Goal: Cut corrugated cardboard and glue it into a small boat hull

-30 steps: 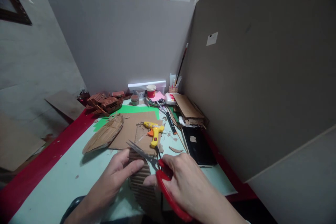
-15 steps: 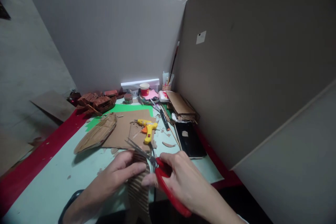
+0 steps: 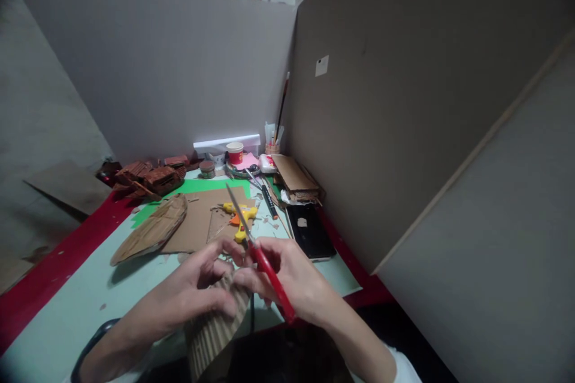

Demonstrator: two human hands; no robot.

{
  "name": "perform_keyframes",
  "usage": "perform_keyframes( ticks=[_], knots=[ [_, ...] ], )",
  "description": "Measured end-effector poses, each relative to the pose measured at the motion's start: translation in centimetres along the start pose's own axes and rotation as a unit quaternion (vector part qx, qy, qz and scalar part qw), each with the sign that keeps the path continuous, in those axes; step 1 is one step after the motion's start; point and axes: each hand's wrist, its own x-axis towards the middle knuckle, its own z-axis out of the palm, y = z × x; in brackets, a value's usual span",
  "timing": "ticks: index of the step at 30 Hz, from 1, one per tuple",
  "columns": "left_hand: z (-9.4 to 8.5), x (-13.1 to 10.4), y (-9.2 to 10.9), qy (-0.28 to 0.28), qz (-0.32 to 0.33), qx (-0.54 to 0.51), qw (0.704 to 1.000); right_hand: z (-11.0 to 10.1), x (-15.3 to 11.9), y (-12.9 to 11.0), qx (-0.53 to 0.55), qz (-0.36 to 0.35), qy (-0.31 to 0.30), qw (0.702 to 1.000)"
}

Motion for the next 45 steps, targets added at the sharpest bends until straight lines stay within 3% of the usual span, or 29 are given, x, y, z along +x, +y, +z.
perform_keyframes(
  ticks=[2,3,6,7,8,11,17,21,26,31,37,45],
  knots=[
    [-0.8,-0.3,0.4,0.074,0.062,0.052,0.994,0.3,0.5,-0.1,0.001,-0.008,0.021,1.000],
    [-1.2,-0.7,0.5,0.141,0.111,0.076,0.981,0.4,0.7,-0.2,-0.001,-0.012,0.039,0.999],
    [-1.5,-2.5,-0.1,0.393,0.236,0.079,0.885,0.3,1.5,-0.2,-0.001,-0.023,0.113,0.993],
    [-1.3,-3.1,-0.6,0.436,0.240,0.047,0.866,0.3,1.7,-0.3,0.005,-0.027,0.139,0.990],
    [-0.9,-3.6,-1.3,0.419,0.238,0.014,0.876,0.3,2.0,-0.3,0.015,-0.031,0.163,0.986],
    [0.5,-3.7,-3.1,0.283,0.130,-0.072,0.947,1.0,2.7,-0.3,0.055,-0.048,0.191,0.979],
    [0.5,-0.9,-2.8,0.201,0.210,-0.227,0.930,3.6,2.9,0.7,0.092,-0.077,0.128,0.985],
    [-0.2,-0.6,-2.1,0.237,0.184,-0.272,0.914,3.9,3.1,1.4,0.062,-0.049,0.094,0.992],
    [-1.6,-0.8,-1.2,0.307,0.225,-0.249,0.891,2.1,3.3,2.8,-0.079,-0.022,0.176,0.981],
    [-2.7,-0.7,-0.2,0.339,0.242,-0.217,0.883,1.6,1.9,3.4,-0.205,0.016,0.084,0.975],
    [-2.5,-0.5,-0.2,0.336,0.238,-0.214,0.886,2.5,1.2,1.2,-0.231,0.032,-0.025,0.972],
    [-2.4,-0.4,-0.2,0.326,0.239,-0.190,0.895,3.6,0.4,0.0,-0.194,0.060,0.026,0.979]
  ],
)
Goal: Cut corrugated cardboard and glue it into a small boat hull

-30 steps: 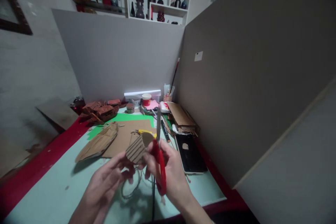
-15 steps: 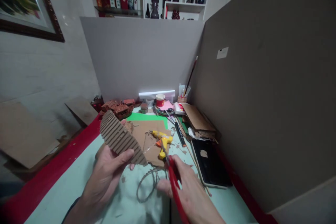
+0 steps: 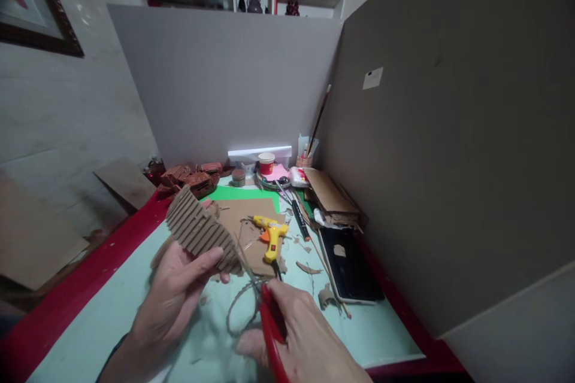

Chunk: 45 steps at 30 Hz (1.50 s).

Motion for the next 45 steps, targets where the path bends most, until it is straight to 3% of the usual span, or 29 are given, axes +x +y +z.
perform_keyframes(
  ticks=[9,23,29,35,45],
  knots=[
    [0.1,-0.2,-0.5,0.013,-0.006,-0.003,1.000,-0.4,0.9,-0.9,-0.042,0.023,-0.022,0.999],
    [0.3,0.0,-1.1,0.043,0.002,0.008,0.999,0.2,0.8,1.3,-0.124,-0.062,0.052,0.989],
    [0.4,-0.3,-1.4,0.064,0.004,0.021,0.998,0.2,1.1,2.0,-0.127,-0.083,0.041,0.988],
    [0.0,-0.9,-2.0,-0.001,-0.023,0.037,0.999,-0.6,0.4,0.2,-0.089,-0.083,0.047,0.991],
    [0.0,-1.2,-2.3,0.041,-0.053,-0.029,0.997,-0.4,0.2,1.3,-0.139,-0.068,0.053,0.986]
  ],
)
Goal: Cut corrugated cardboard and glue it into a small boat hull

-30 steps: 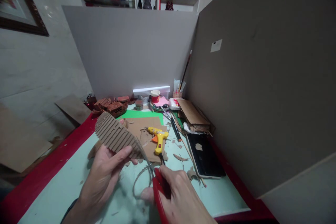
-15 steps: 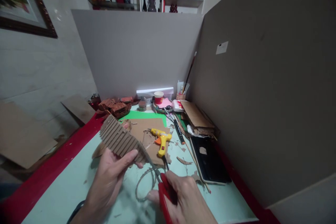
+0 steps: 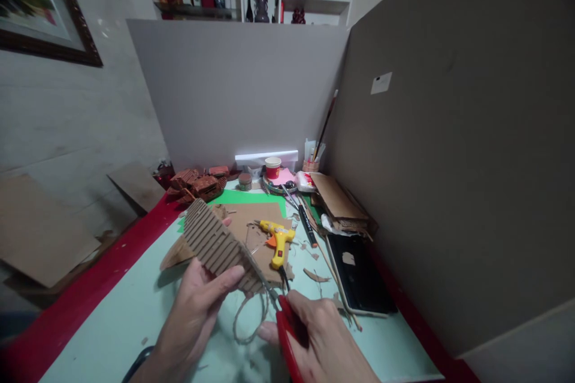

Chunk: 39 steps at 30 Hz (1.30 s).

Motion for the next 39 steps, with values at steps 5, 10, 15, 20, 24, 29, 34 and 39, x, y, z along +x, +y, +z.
perform_keyframes(
  ticks=[5,10,15,20,24,29,34,39],
  knots=[
    [-0.7,0.7,0.6,0.027,0.010,-0.061,0.998,-0.1,-0.2,0.4,0.016,0.022,-0.006,1.000],
    [-0.6,0.7,0.5,-0.018,0.020,-0.027,0.999,-0.3,0.2,0.1,0.017,0.042,-0.030,0.999],
    [-0.5,0.2,0.1,-0.021,0.019,-0.024,0.999,-0.9,0.1,-0.1,0.007,0.043,-0.042,0.998],
    [-0.4,0.4,0.1,-0.005,0.018,-0.028,0.999,-0.7,-0.6,0.5,-0.012,0.056,-0.040,0.998],
    [-0.6,0.4,0.0,-0.013,0.012,-0.026,1.000,-0.8,-0.6,0.4,-0.011,0.046,-0.040,0.998],
    [-0.5,0.1,-0.3,-0.060,-0.007,-0.003,0.998,-1.6,-0.3,-0.2,-0.026,0.039,-0.042,0.998],
    [-0.2,-0.2,-0.3,-0.044,-0.016,-0.016,0.999,-1.3,-0.4,0.1,-0.023,0.059,-0.055,0.996],
    [-0.5,-0.3,-0.6,-0.048,-0.047,-0.022,0.997,-0.7,-0.7,0.9,-0.012,0.042,-0.049,0.998]
  ],
)
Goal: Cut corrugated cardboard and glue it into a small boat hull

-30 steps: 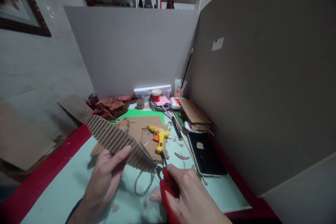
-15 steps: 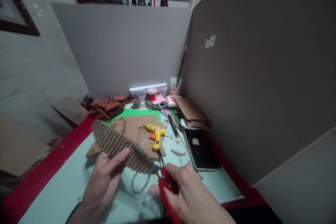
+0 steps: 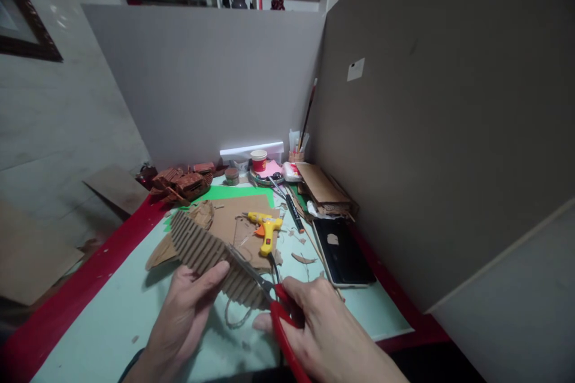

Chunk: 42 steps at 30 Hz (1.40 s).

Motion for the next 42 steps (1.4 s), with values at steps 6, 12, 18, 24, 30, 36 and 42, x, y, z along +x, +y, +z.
perform_keyframes(
  ticks=[6,12,18,24,30,36,42],
  knots=[
    [-0.8,0.3,-0.2,0.036,0.001,-0.034,0.999,-0.1,-0.2,0.3,-0.021,0.022,-0.009,0.999],
    [-0.4,-0.1,-0.1,0.008,0.008,-0.020,1.000,-0.7,0.0,-0.7,-0.003,0.011,-0.031,0.999],
    [-0.4,-0.3,-0.3,0.010,0.006,-0.038,0.999,-0.2,0.0,-0.7,0.011,0.008,-0.021,1.000],
    [-0.7,-0.3,-0.6,0.028,-0.004,-0.027,0.999,0.3,0.0,0.1,0.022,0.005,-0.036,0.999],
    [-0.5,-0.6,-1.0,-0.021,-0.008,-0.021,1.000,-0.1,0.2,-0.1,-0.029,-0.001,-0.012,1.000],
    [-0.3,-0.6,-1.0,-0.005,-0.018,-0.020,1.000,0.5,0.2,-0.1,-0.007,0.016,-0.020,1.000],
    [-0.8,-0.2,-0.6,0.042,-0.009,-0.066,0.997,0.5,0.1,0.8,0.010,0.018,-0.026,0.999]
  ],
)
